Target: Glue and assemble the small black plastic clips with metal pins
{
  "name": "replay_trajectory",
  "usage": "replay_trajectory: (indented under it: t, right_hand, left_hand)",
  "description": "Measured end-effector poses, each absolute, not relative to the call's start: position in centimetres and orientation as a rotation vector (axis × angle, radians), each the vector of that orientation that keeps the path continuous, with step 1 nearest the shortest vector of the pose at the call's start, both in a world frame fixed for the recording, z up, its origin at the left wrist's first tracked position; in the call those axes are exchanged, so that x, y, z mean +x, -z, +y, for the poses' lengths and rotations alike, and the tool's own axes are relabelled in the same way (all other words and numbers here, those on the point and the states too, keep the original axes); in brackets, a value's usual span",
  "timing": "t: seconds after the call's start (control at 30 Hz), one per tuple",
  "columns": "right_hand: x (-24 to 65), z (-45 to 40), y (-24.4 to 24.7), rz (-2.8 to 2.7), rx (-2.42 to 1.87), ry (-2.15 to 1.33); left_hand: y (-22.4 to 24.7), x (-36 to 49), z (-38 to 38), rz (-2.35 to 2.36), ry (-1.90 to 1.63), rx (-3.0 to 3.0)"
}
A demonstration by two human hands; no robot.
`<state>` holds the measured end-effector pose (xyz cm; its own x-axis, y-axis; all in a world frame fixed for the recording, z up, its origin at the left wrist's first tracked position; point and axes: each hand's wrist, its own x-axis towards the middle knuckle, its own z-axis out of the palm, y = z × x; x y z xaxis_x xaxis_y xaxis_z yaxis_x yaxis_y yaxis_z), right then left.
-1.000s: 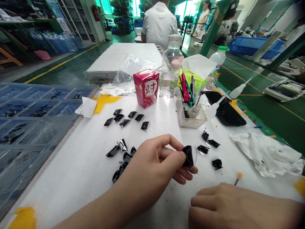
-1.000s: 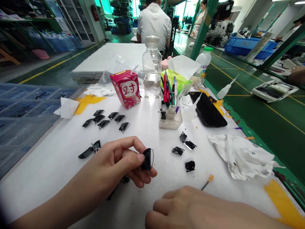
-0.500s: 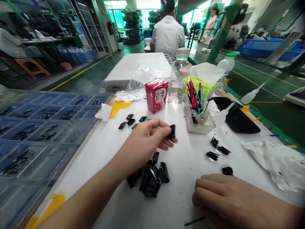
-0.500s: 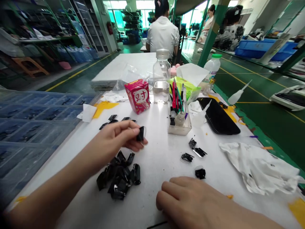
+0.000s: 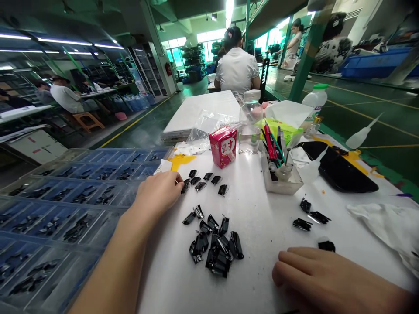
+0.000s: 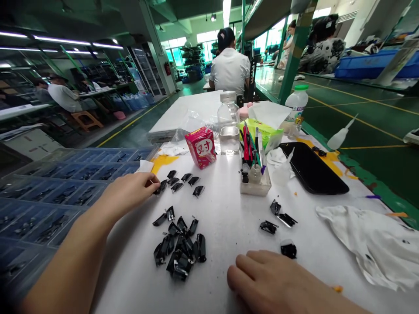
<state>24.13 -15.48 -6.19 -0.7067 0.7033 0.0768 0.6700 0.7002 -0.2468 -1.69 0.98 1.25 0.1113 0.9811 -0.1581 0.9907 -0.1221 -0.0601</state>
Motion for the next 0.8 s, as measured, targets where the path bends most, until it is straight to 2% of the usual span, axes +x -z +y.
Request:
replay_trajectory:
  t: [0.3,0.53,0.8]
  right_hand:
    - [24.3,-15.8,5.8,-2.719,-1.186,-0.408]
    - [24.1,-15.3,6.1,-2.753,-1.167,-0.413]
    - [25.0,-15.7,9.7,-2.589,-1.044,-0.328]
  left_hand:
    - [-2.0,-0.5,-0.9,2.015,0.283,2.363]
    - [-1.5,0.9,-2.6,1.722,0.439,2.398]
    - [-1.4,0.8,-3.4,1.563,0.358,2.388]
